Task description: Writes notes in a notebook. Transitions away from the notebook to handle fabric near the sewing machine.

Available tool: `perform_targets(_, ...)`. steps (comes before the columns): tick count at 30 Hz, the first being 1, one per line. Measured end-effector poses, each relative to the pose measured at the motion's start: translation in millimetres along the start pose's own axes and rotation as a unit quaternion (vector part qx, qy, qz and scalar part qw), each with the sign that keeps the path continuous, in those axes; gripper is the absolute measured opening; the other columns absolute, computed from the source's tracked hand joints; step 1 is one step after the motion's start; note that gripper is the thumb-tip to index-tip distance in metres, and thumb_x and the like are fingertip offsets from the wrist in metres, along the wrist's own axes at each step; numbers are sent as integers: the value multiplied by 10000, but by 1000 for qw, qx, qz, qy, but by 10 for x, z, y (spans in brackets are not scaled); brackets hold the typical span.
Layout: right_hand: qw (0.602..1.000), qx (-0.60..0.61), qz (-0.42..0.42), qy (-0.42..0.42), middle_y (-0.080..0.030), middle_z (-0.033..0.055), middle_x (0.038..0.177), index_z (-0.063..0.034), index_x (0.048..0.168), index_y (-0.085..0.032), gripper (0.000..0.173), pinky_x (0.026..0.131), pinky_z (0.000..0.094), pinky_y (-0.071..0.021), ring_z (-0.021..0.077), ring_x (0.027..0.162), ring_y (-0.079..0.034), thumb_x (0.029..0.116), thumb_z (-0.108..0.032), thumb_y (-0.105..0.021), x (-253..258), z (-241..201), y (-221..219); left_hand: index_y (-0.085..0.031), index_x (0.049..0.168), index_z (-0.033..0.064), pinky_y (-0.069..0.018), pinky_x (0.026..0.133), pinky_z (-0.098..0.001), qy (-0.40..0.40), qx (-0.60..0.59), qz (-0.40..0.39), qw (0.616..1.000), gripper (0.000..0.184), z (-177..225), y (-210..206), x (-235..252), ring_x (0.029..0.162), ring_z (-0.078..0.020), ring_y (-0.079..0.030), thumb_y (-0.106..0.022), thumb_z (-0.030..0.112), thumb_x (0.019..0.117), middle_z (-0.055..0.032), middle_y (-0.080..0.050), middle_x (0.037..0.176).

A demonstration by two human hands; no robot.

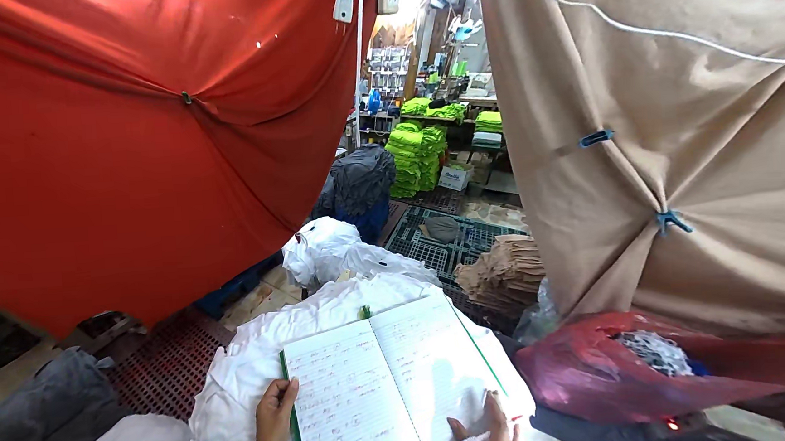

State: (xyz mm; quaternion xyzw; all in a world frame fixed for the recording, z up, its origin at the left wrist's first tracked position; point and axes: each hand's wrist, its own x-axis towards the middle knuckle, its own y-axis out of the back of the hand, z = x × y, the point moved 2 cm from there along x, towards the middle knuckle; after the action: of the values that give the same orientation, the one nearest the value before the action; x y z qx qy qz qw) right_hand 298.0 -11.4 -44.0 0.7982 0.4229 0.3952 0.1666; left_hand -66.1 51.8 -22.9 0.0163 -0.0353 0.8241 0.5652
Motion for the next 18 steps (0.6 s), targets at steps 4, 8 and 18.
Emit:
perform_targets(4, 1000, -27, -7, -8, -475, 383, 1457, 190, 1440, -420, 895, 1170, 746, -163, 571, 1372, -440, 813, -307, -821, 54, -69, 65, -661, 942, 17, -535, 670, -222, -7, 14, 1, 1000, 134, -5, -6, -8, 710, -68, -626, -629, 141, 982, -11, -660, 791)
perform_targets(8, 999, -40, 1, 0, -441, 398, 1477, 197, 1445, -408, 888, 1176, 741, -160, 586, 1393, -402, 822, -294, -807, 30, -62, 1, -658, 940, 12, -535, 678, -205, -21, 19, 20, 999, 110, -10, -31, -20, 704, -58, -624, -652, 120, 963, -7, -659, 781)
perform_targets(18, 999, -8, -31, -13, -480, 373, 1461, 184, 1482, -361, 801, 1162, 642, -324, 560, 1308, -514, 884, -170, -758, 18, -153, 14, -440, 1359, -63, -593, 753, -243, -24, -22, 21, 999, 497, 81, -85, -81, 833, -85, -703, -659, 9, 919, -102, -721, 1009)
